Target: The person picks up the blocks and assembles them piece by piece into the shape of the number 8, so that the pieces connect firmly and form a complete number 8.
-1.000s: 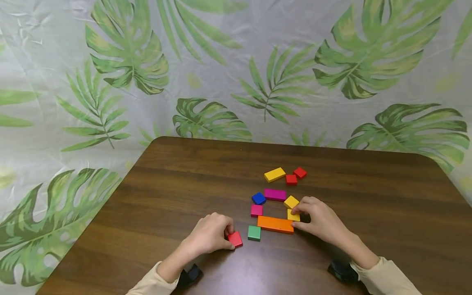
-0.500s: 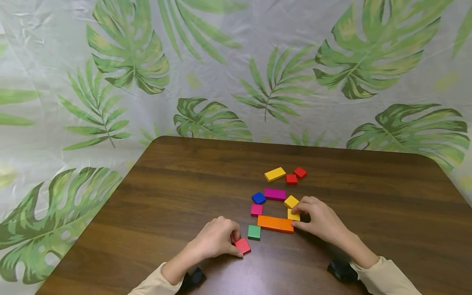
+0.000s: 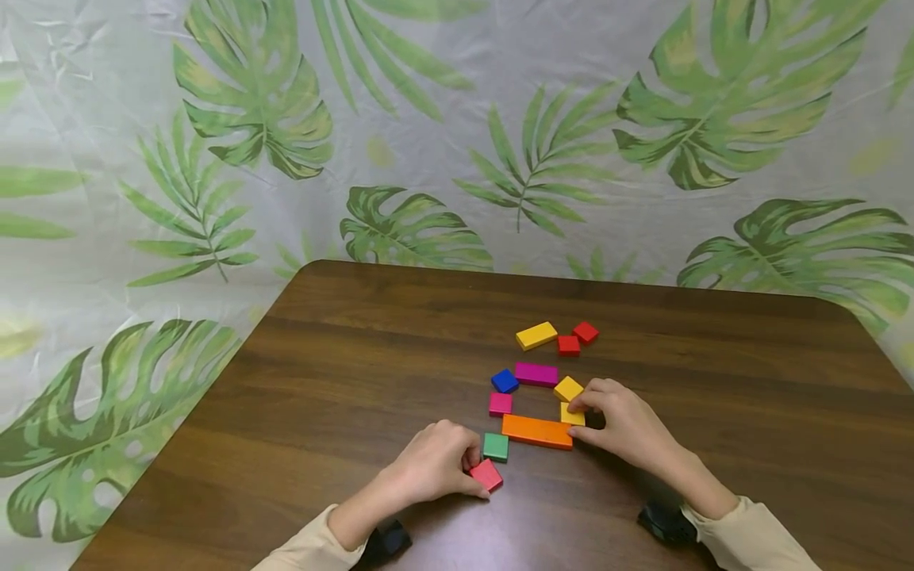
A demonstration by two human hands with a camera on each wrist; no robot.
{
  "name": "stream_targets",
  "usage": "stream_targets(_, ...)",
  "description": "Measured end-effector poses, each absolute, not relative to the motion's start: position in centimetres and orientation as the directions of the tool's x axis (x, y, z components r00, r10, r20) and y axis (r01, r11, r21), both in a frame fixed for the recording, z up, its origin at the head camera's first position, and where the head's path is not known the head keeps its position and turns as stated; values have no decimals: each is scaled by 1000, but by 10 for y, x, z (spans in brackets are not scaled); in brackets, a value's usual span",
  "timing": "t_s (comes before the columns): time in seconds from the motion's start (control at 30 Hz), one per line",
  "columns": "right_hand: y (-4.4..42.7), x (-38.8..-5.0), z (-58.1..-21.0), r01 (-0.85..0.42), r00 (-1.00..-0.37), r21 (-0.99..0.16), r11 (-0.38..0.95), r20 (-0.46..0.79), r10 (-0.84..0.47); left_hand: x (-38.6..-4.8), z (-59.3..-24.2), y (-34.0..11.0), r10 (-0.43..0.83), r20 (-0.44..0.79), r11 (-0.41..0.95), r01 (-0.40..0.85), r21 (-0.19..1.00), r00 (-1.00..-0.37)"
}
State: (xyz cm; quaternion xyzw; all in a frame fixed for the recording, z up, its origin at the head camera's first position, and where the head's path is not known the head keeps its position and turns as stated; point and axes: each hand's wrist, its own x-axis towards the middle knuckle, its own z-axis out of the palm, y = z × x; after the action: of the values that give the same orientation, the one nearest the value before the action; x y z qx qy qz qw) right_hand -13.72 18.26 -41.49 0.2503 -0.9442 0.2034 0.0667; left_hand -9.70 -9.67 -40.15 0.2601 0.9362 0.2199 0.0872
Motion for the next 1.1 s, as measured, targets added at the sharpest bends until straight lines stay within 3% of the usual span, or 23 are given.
stream_targets(1.1, 184, -139, -414, -504, -864, -356, 787, 220, -453, -97, -402, -92, 507, -51, 784, 435, 442, -861)
